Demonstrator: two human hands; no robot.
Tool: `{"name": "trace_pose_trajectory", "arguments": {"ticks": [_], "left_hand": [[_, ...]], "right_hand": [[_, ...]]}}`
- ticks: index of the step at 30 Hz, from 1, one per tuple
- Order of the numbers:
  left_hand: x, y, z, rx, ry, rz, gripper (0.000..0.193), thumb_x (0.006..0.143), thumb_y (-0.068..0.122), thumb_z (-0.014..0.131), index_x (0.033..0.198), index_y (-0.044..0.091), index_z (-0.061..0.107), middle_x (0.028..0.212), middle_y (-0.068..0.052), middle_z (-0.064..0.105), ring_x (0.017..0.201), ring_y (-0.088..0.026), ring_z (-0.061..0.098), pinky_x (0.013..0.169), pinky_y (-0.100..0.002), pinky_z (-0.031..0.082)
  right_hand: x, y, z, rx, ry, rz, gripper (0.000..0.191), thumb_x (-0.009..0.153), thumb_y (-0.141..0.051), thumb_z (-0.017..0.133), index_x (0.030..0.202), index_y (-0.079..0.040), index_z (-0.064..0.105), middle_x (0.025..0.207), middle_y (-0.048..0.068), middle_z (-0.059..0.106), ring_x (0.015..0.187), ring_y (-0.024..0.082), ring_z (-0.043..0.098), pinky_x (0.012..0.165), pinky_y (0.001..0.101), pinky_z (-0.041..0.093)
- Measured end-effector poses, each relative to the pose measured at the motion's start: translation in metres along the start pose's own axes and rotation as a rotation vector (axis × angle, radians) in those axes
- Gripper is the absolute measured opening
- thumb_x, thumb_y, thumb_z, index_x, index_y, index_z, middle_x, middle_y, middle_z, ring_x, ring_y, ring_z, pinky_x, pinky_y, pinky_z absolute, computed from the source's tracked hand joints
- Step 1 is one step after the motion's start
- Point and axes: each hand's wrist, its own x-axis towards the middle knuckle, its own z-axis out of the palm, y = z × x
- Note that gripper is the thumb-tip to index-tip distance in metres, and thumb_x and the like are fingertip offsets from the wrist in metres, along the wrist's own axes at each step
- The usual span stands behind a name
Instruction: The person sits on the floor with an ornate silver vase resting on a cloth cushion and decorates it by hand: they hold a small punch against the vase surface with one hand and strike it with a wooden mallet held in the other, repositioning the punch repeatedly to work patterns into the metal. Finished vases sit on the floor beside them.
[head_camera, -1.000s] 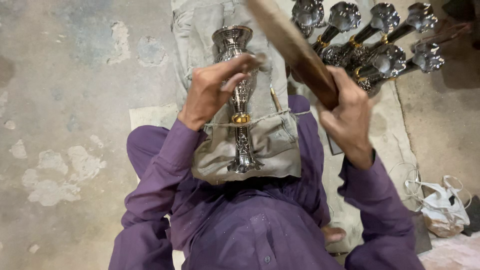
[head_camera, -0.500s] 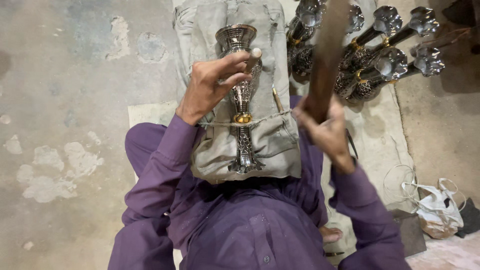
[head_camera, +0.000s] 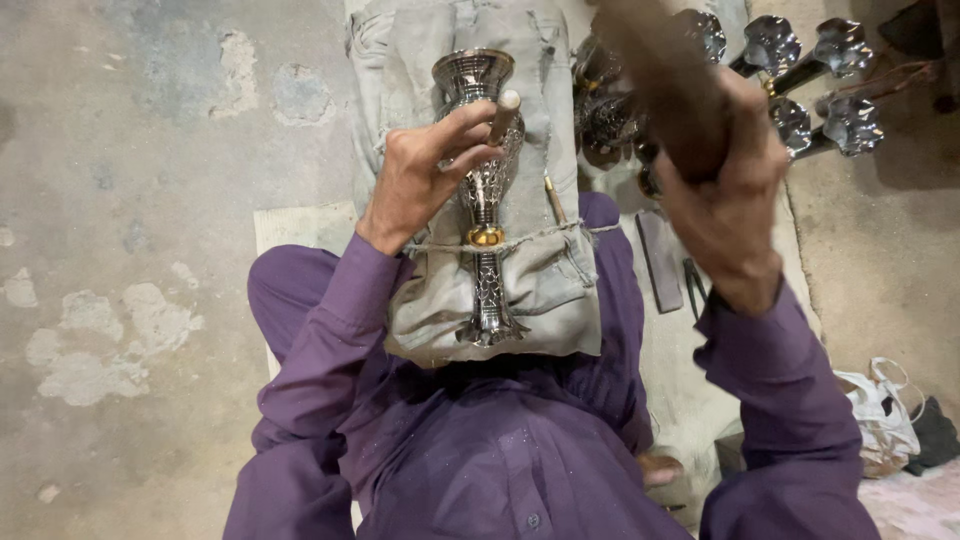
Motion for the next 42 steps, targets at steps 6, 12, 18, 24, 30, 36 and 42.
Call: {"name": "trace_pose_trajectory", "arguments": {"ticks": [6, 12, 18, 24, 30, 36, 42], "left_hand": [[0.003, 0.004, -0.001, 0.005, 0.022, 0.042, 0.050, 0.097, 0.012, 0.079, 0.142, 0.014, 0.057, 0.110, -0.009, 0.079, 0.096, -0.021, 0.080, 0.078, -0.032, 0.066], [0.000, 0.017, -0.005, -0.095, 0.088, -0.037, 0.046, 0.098, 0.003, 0.077, 0.140, 0.011, 0.060, 0.112, -0.011, 0.078, 0.102, -0.022, 0.080, 0.082, -0.033, 0.064], [-0.004, 0.014, 0.002, -0.114, 0.118, -0.074, 0.046, 0.098, 0.003, 0.076, 0.141, 0.009, 0.059, 0.112, -0.011, 0.079, 0.104, -0.021, 0.080, 0.085, -0.031, 0.066], [-0.006, 0.009, 0.006, -0.077, 0.134, -0.057, 0.046, 0.098, 0.003, 0.077, 0.140, 0.008, 0.059, 0.111, -0.011, 0.079, 0.103, -0.022, 0.080, 0.083, -0.031, 0.066], [-0.006, 0.006, 0.009, -0.030, 0.146, -0.053, 0.047, 0.097, 0.005, 0.079, 0.140, 0.009, 0.060, 0.112, -0.013, 0.078, 0.104, -0.022, 0.079, 0.085, -0.032, 0.066], [-0.006, 0.005, 0.011, -0.047, 0.164, -0.031, 0.047, 0.097, 0.005, 0.078, 0.140, 0.010, 0.060, 0.118, -0.014, 0.077, 0.107, -0.022, 0.078, 0.088, -0.032, 0.067], [-0.004, 0.009, 0.009, -0.007, 0.151, -0.068, 0.044, 0.098, 0.010, 0.079, 0.138, 0.012, 0.063, 0.114, -0.011, 0.078, 0.104, -0.020, 0.079, 0.085, -0.032, 0.066]], "right_hand": [[-0.007, -0.015, -0.018, -0.653, -0.121, -0.249, 0.054, 0.095, -0.008, 0.083, 0.140, -0.019, 0.057, 0.103, 0.002, 0.070, 0.079, 0.020, 0.069, 0.065, 0.0367, 0.053], [0.004, -0.023, -0.025, -0.617, -0.034, -0.313, 0.059, 0.096, -0.002, 0.082, 0.147, -0.022, 0.058, 0.105, 0.002, 0.072, 0.079, 0.019, 0.070, 0.064, 0.0332, 0.053], [0.013, -0.026, -0.028, -0.212, -0.070, -0.301, 0.047, 0.100, 0.001, 0.069, 0.143, -0.011, 0.052, 0.111, 0.008, 0.069, 0.091, 0.018, 0.071, 0.081, 0.0314, 0.061], [0.018, -0.037, -0.030, -0.375, -0.058, -0.360, 0.040, 0.105, -0.004, 0.075, 0.141, -0.008, 0.057, 0.109, 0.010, 0.073, 0.083, 0.019, 0.073, 0.069, 0.0309, 0.060], [0.014, -0.031, -0.031, -0.675, -0.037, -0.305, 0.032, 0.102, -0.011, 0.081, 0.129, -0.011, 0.064, 0.091, 0.007, 0.074, 0.064, 0.019, 0.069, 0.052, 0.0345, 0.055], [0.009, -0.022, -0.033, -0.759, -0.139, -0.244, 0.028, 0.100, -0.015, 0.076, 0.126, -0.012, 0.066, 0.081, 0.004, 0.071, 0.057, 0.017, 0.065, 0.050, 0.0328, 0.053], [0.003, -0.022, -0.037, -0.698, -0.190, -0.266, 0.041, 0.089, -0.008, 0.080, 0.127, -0.008, 0.065, 0.095, 0.011, 0.076, 0.066, 0.021, 0.070, 0.059, 0.0371, 0.058]]}}
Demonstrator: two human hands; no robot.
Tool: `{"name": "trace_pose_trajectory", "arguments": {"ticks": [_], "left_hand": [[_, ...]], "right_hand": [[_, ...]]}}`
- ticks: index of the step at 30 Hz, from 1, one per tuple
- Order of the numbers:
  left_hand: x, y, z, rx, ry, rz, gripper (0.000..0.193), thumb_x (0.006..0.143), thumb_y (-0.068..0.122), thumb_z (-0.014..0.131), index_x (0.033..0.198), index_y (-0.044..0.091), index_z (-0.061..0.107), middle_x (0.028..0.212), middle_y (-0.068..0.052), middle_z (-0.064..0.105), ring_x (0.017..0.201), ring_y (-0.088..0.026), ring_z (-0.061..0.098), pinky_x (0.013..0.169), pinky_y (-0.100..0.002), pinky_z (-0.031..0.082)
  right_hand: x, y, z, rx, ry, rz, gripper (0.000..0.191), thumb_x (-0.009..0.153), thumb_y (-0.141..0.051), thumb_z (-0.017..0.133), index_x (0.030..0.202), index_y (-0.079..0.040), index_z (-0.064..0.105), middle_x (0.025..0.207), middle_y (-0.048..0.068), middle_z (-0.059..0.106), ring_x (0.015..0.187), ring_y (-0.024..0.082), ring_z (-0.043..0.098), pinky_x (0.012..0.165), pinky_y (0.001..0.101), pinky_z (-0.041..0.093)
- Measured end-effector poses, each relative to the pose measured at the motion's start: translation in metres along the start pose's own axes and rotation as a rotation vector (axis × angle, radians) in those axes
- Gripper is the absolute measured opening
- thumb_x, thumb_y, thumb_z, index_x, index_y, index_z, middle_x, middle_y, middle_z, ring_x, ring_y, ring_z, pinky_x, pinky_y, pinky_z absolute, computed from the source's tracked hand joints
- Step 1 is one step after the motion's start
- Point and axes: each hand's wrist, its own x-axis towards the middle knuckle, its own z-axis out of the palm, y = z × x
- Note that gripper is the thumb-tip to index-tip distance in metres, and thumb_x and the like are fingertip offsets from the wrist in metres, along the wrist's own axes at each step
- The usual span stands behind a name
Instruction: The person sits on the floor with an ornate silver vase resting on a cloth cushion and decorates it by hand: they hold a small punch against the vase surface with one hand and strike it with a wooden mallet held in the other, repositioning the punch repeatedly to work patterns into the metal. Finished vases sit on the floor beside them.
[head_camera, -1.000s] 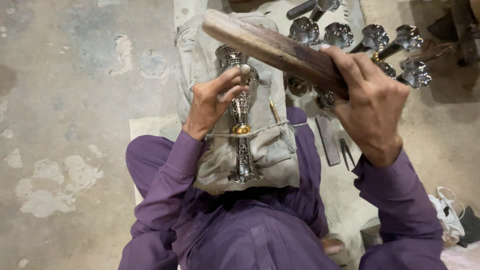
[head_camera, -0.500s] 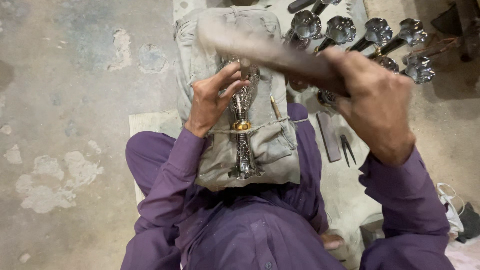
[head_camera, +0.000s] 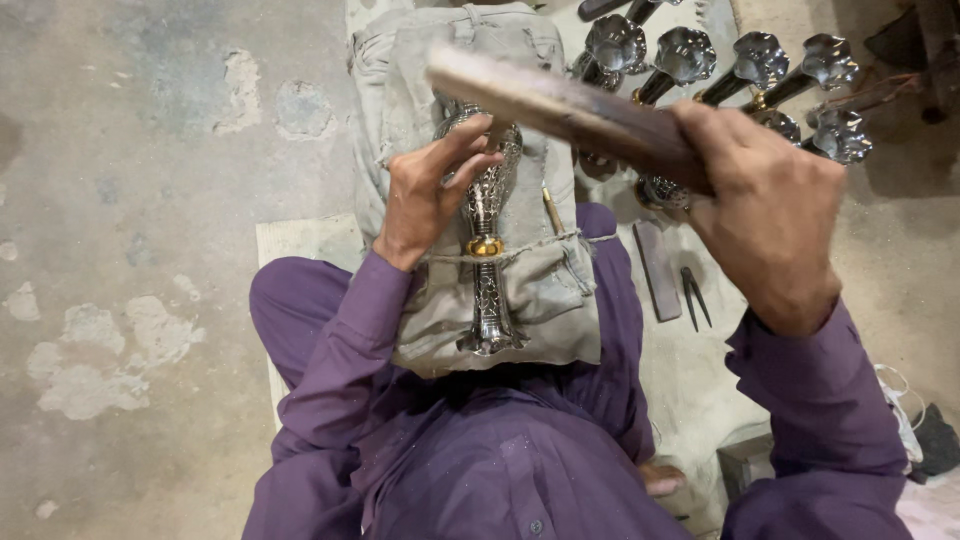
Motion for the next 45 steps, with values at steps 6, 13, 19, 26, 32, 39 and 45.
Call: {"name": "trace_pose_trajectory", "arguments": {"ticks": [6, 13, 19, 26, 32, 39, 45], "left_hand": [[0.001, 0.005, -0.002, -0.091, -0.001, -0.020, 0.042, 0.101, 0.007, 0.075, 0.141, 0.010, 0.061, 0.119, -0.014, 0.076, 0.108, -0.022, 0.079, 0.089, -0.032, 0.066], [0.004, 0.007, -0.003, -0.060, -0.002, 0.000, 0.043, 0.100, 0.008, 0.076, 0.140, 0.011, 0.062, 0.118, -0.013, 0.077, 0.106, -0.021, 0.079, 0.087, -0.032, 0.066], [0.005, 0.010, -0.003, -0.063, -0.010, -0.005, 0.043, 0.102, 0.009, 0.075, 0.142, 0.012, 0.061, 0.116, -0.013, 0.078, 0.104, -0.021, 0.080, 0.085, -0.031, 0.066], [0.003, 0.009, -0.001, -0.068, -0.003, 0.005, 0.042, 0.103, 0.011, 0.074, 0.142, 0.014, 0.061, 0.116, -0.012, 0.078, 0.105, -0.020, 0.080, 0.085, -0.032, 0.066], [0.004, 0.003, 0.002, -0.013, -0.019, 0.009, 0.042, 0.101, 0.014, 0.074, 0.141, 0.015, 0.062, 0.114, -0.009, 0.079, 0.100, -0.018, 0.080, 0.081, -0.032, 0.066], [0.005, 0.012, -0.001, -0.040, 0.002, 0.013, 0.042, 0.102, 0.012, 0.074, 0.141, 0.015, 0.062, 0.117, -0.011, 0.077, 0.104, -0.019, 0.080, 0.086, -0.032, 0.067], [0.005, 0.012, -0.001, -0.001, -0.028, -0.013, 0.043, 0.098, 0.012, 0.076, 0.139, 0.015, 0.063, 0.110, -0.009, 0.080, 0.098, -0.019, 0.080, 0.078, -0.031, 0.064]], "right_hand": [[-0.003, -0.001, -0.001, 0.285, 0.047, 0.075, 0.044, 0.093, 0.000, 0.071, 0.136, -0.005, 0.060, 0.112, 0.015, 0.072, 0.095, 0.024, 0.073, 0.081, 0.0330, 0.062], [0.002, -0.003, -0.003, 0.416, 0.029, 0.118, 0.032, 0.100, -0.006, 0.070, 0.129, -0.002, 0.058, 0.090, 0.011, 0.068, 0.067, 0.019, 0.065, 0.059, 0.0315, 0.055], [-0.006, 0.002, 0.002, 0.310, 0.063, 0.115, 0.036, 0.095, 0.003, 0.068, 0.130, -0.001, 0.061, 0.103, 0.016, 0.071, 0.074, 0.023, 0.069, 0.061, 0.0329, 0.057], [-0.007, 0.009, 0.014, 0.496, 0.093, 0.058, 0.033, 0.103, -0.003, 0.064, 0.136, -0.002, 0.056, 0.116, 0.012, 0.070, 0.093, 0.020, 0.072, 0.080, 0.0305, 0.061], [0.007, -0.003, 0.008, 0.430, -0.002, 0.220, 0.030, 0.098, -0.003, 0.067, 0.127, -0.002, 0.058, 0.090, 0.014, 0.068, 0.068, 0.023, 0.068, 0.061, 0.0332, 0.058], [0.008, -0.002, 0.011, 0.346, 0.121, 0.060, 0.029, 0.108, 0.005, 0.062, 0.136, -0.003, 0.060, 0.111, 0.013, 0.073, 0.088, 0.021, 0.075, 0.078, 0.0334, 0.063], [0.012, -0.004, 0.021, 0.111, -0.002, 0.118, 0.035, 0.101, -0.006, 0.075, 0.135, -0.008, 0.064, 0.105, 0.009, 0.076, 0.072, 0.021, 0.072, 0.060, 0.0379, 0.058]]}}
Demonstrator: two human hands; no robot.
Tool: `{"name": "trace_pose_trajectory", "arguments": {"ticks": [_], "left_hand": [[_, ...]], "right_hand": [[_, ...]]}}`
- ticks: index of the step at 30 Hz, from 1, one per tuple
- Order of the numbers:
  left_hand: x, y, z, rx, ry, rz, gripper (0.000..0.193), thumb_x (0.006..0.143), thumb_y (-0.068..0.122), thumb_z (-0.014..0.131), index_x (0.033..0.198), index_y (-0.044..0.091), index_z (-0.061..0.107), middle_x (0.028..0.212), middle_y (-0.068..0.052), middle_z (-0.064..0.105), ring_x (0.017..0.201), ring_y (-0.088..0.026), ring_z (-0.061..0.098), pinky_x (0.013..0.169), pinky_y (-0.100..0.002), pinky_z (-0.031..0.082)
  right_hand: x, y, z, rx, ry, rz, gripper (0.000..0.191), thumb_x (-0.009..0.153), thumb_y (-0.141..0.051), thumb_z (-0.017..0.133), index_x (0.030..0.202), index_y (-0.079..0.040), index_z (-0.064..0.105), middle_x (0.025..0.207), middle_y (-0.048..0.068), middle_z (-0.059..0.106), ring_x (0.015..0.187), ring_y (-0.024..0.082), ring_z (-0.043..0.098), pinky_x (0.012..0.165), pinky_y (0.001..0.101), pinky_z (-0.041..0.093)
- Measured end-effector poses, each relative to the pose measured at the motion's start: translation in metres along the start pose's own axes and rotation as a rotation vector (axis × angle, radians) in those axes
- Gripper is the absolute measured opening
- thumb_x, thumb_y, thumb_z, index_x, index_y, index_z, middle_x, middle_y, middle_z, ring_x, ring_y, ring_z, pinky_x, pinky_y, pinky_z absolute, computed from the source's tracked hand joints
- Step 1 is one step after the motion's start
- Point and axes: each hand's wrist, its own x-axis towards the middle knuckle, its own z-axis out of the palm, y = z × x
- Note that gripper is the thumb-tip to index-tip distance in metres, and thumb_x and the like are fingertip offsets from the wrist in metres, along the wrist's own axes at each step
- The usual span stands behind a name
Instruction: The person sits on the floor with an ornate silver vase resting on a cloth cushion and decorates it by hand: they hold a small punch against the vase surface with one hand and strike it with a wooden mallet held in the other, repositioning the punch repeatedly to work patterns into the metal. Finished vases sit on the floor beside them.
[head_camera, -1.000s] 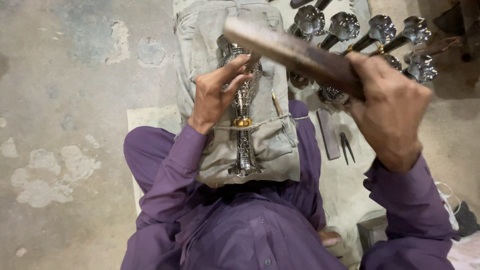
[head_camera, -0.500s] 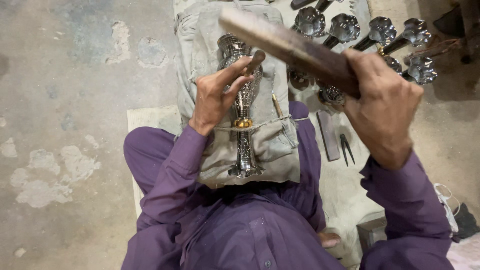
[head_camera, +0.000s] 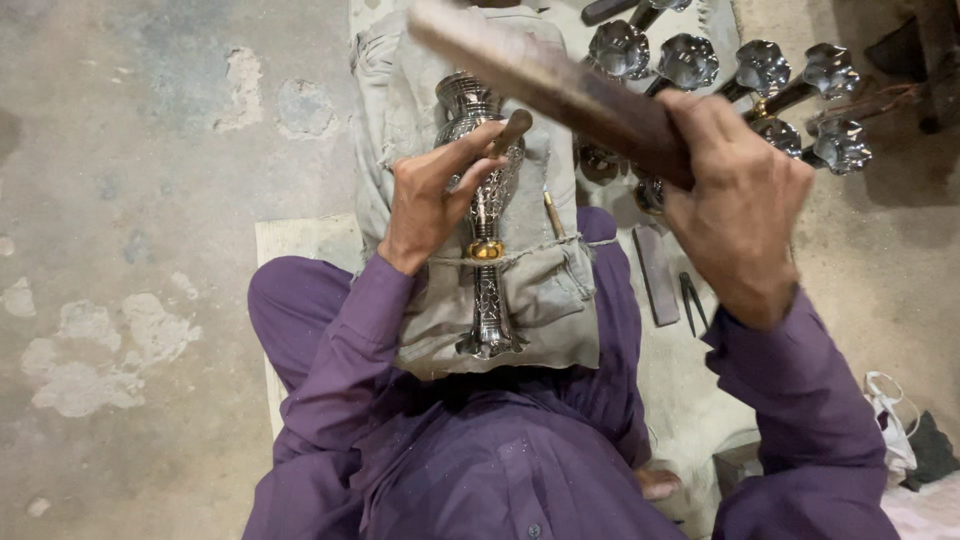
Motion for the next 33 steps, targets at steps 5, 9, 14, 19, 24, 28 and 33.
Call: {"name": "trace_pose_trajectory", "arguments": {"ticks": [5, 9, 14, 19, 24, 28, 33], "left_hand": [[0.001, -0.011, 0.007, 0.031, -0.022, 0.032, 0.043, 0.101, 0.013, 0.075, 0.142, 0.019, 0.061, 0.110, -0.007, 0.081, 0.094, -0.017, 0.081, 0.078, -0.030, 0.067], [0.000, -0.009, 0.005, -0.080, 0.062, 0.074, 0.048, 0.101, 0.008, 0.074, 0.145, 0.015, 0.057, 0.118, -0.013, 0.078, 0.101, -0.021, 0.080, 0.083, -0.030, 0.069], [0.003, -0.005, -0.008, -0.262, 0.059, -0.035, 0.049, 0.101, 0.002, 0.075, 0.145, 0.011, 0.055, 0.114, -0.013, 0.079, 0.105, -0.020, 0.080, 0.091, -0.031, 0.067], [0.006, -0.009, -0.012, -0.285, -0.009, -0.017, 0.046, 0.101, 0.004, 0.075, 0.144, 0.010, 0.057, 0.114, -0.012, 0.079, 0.106, -0.021, 0.080, 0.090, -0.032, 0.067], [0.006, -0.014, -0.012, -0.235, -0.039, 0.024, 0.047, 0.100, 0.007, 0.076, 0.144, 0.011, 0.059, 0.113, -0.011, 0.079, 0.105, -0.022, 0.080, 0.088, -0.033, 0.068], [0.007, -0.016, -0.012, -0.185, -0.039, 0.030, 0.048, 0.099, 0.008, 0.077, 0.143, 0.011, 0.059, 0.112, -0.011, 0.079, 0.103, -0.022, 0.080, 0.085, -0.033, 0.068], [0.006, -0.014, -0.012, -0.175, -0.075, 0.016, 0.046, 0.099, 0.007, 0.075, 0.142, 0.009, 0.060, 0.112, -0.012, 0.079, 0.102, -0.022, 0.080, 0.084, -0.033, 0.067]], "right_hand": [[0.006, -0.011, 0.004, 0.275, -0.044, 0.055, 0.037, 0.099, -0.006, 0.073, 0.134, -0.009, 0.061, 0.104, 0.008, 0.072, 0.075, 0.019, 0.070, 0.066, 0.0361, 0.059], [0.002, -0.008, -0.003, -0.010, 0.029, -0.037, 0.046, 0.093, -0.008, 0.079, 0.136, -0.011, 0.062, 0.110, 0.008, 0.077, 0.081, 0.022, 0.075, 0.068, 0.0389, 0.061], [0.006, 0.009, -0.002, 0.321, -0.022, -0.022, 0.053, 0.095, -0.015, 0.078, 0.142, -0.007, 0.054, 0.111, 0.015, 0.068, 0.089, 0.028, 0.073, 0.078, 0.0402, 0.061], [0.005, 0.021, 0.012, 0.083, -0.160, -0.106, 0.065, 0.094, -0.021, 0.079, 0.154, -0.020, 0.054, 0.115, 0.012, 0.062, 0.088, 0.025, 0.070, 0.067, 0.0337, 0.060], [0.001, 0.031, 0.024, -0.257, -0.200, -0.228, 0.071, 0.092, -0.025, 0.081, 0.157, -0.026, 0.053, 0.109, 0.005, 0.062, 0.082, 0.018, 0.065, 0.053, 0.0269, 0.053], [0.002, 0.032, 0.020, -0.048, 0.022, -0.201, 0.059, 0.104, -0.017, 0.074, 0.158, -0.023, 0.050, 0.123, 0.008, 0.063, 0.088, 0.018, 0.067, 0.063, 0.0265, 0.055], [0.014, 0.023, -0.002, 0.260, 0.124, -0.288, 0.055, 0.107, 0.002, 0.059, 0.156, -0.017, 0.041, 0.123, 0.012, 0.067, 0.088, 0.017, 0.070, 0.077, 0.0290, 0.063]]}}
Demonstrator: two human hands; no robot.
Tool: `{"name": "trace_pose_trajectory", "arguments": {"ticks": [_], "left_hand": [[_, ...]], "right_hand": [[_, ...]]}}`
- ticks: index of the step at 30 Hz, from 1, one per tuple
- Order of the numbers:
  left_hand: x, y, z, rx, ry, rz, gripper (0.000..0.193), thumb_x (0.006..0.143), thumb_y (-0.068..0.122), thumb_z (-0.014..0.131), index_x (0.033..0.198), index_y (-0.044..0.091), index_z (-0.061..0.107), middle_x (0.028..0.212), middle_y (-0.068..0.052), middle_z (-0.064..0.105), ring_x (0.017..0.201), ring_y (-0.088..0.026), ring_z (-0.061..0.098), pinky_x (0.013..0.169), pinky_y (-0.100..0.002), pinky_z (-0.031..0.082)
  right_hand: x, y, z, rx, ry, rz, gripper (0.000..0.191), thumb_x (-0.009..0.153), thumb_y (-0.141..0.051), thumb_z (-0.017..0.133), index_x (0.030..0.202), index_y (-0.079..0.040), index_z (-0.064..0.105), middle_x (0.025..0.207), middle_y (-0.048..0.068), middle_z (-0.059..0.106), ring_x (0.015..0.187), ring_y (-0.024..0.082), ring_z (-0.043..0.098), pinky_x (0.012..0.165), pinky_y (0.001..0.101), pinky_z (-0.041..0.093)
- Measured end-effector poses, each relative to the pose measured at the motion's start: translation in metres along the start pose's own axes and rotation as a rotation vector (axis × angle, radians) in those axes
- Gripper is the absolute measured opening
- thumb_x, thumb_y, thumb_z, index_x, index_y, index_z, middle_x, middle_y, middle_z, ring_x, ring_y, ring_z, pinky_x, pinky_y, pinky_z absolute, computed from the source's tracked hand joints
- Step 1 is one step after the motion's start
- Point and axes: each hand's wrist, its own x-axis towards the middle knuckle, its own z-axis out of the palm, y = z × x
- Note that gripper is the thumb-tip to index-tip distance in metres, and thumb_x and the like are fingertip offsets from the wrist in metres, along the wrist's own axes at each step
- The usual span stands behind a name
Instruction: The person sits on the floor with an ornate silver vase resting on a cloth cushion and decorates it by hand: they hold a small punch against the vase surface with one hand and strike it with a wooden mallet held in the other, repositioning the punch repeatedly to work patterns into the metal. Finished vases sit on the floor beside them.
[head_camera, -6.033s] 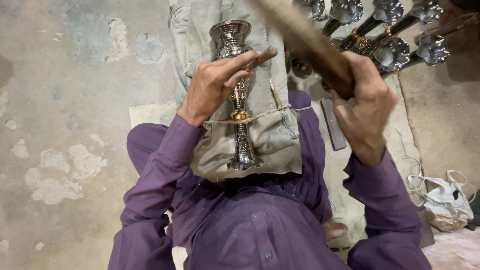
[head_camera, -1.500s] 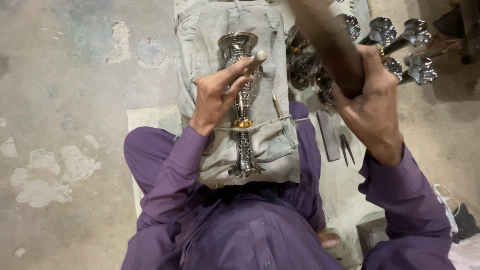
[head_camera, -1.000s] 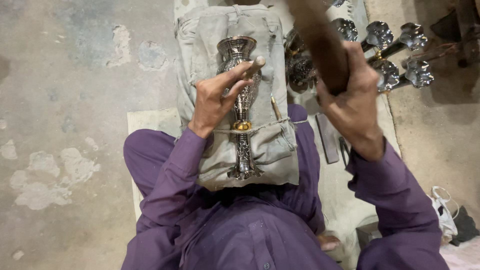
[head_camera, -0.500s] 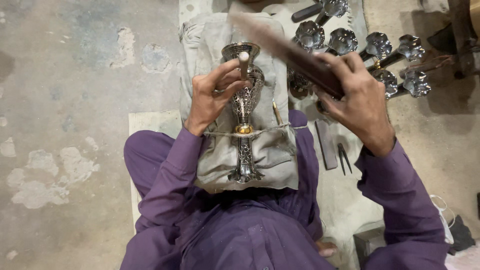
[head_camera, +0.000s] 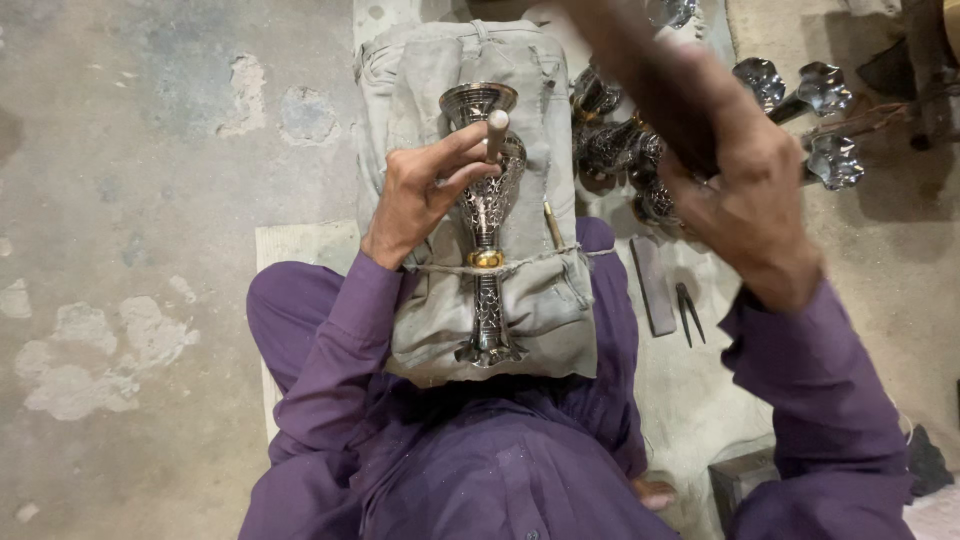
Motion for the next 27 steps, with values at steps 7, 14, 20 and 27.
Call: {"name": "trace_pose_trajectory", "arguments": {"ticks": [7, 14, 20, 27], "left_hand": [[0.002, 0.007, 0.002, 0.026, 0.033, 0.004, 0.044, 0.100, 0.006, 0.075, 0.141, 0.008, 0.059, 0.114, -0.014, 0.078, 0.104, -0.022, 0.079, 0.086, -0.033, 0.066], [0.005, 0.010, 0.005, 0.035, 0.094, -0.013, 0.047, 0.099, 0.007, 0.078, 0.141, 0.010, 0.058, 0.107, -0.011, 0.081, 0.096, -0.017, 0.081, 0.078, -0.029, 0.065], [0.004, 0.010, 0.008, -0.045, 0.103, -0.012, 0.050, 0.100, 0.002, 0.075, 0.145, 0.009, 0.055, 0.109, -0.011, 0.080, 0.098, -0.017, 0.080, 0.079, -0.028, 0.065], [0.000, 0.008, 0.012, -0.007, 0.135, -0.015, 0.050, 0.101, 0.001, 0.075, 0.145, 0.010, 0.054, 0.109, -0.010, 0.080, 0.099, -0.017, 0.080, 0.079, -0.027, 0.065]], "right_hand": [[0.020, -0.014, -0.013, -0.113, 0.105, -0.080, 0.047, 0.109, -0.004, 0.063, 0.153, -0.013, 0.047, 0.114, 0.009, 0.072, 0.094, 0.015, 0.071, 0.077, 0.0272, 0.060], [0.011, -0.014, -0.026, -0.401, -0.091, 0.074, 0.060, 0.101, -0.009, 0.078, 0.155, -0.022, 0.055, 0.093, 0.002, 0.072, 0.071, 0.015, 0.064, 0.059, 0.0304, 0.052], [0.011, -0.003, -0.023, -0.431, 0.056, -0.057, 0.068, 0.099, -0.019, 0.082, 0.157, -0.027, 0.048, 0.110, 0.009, 0.069, 0.084, 0.022, 0.067, 0.067, 0.0332, 0.055], [0.016, 0.002, -0.026, -0.379, -0.091, -0.001, 0.051, 0.102, -0.015, 0.081, 0.148, -0.020, 0.058, 0.091, 0.007, 0.071, 0.061, 0.016, 0.061, 0.048, 0.0305, 0.048]]}}
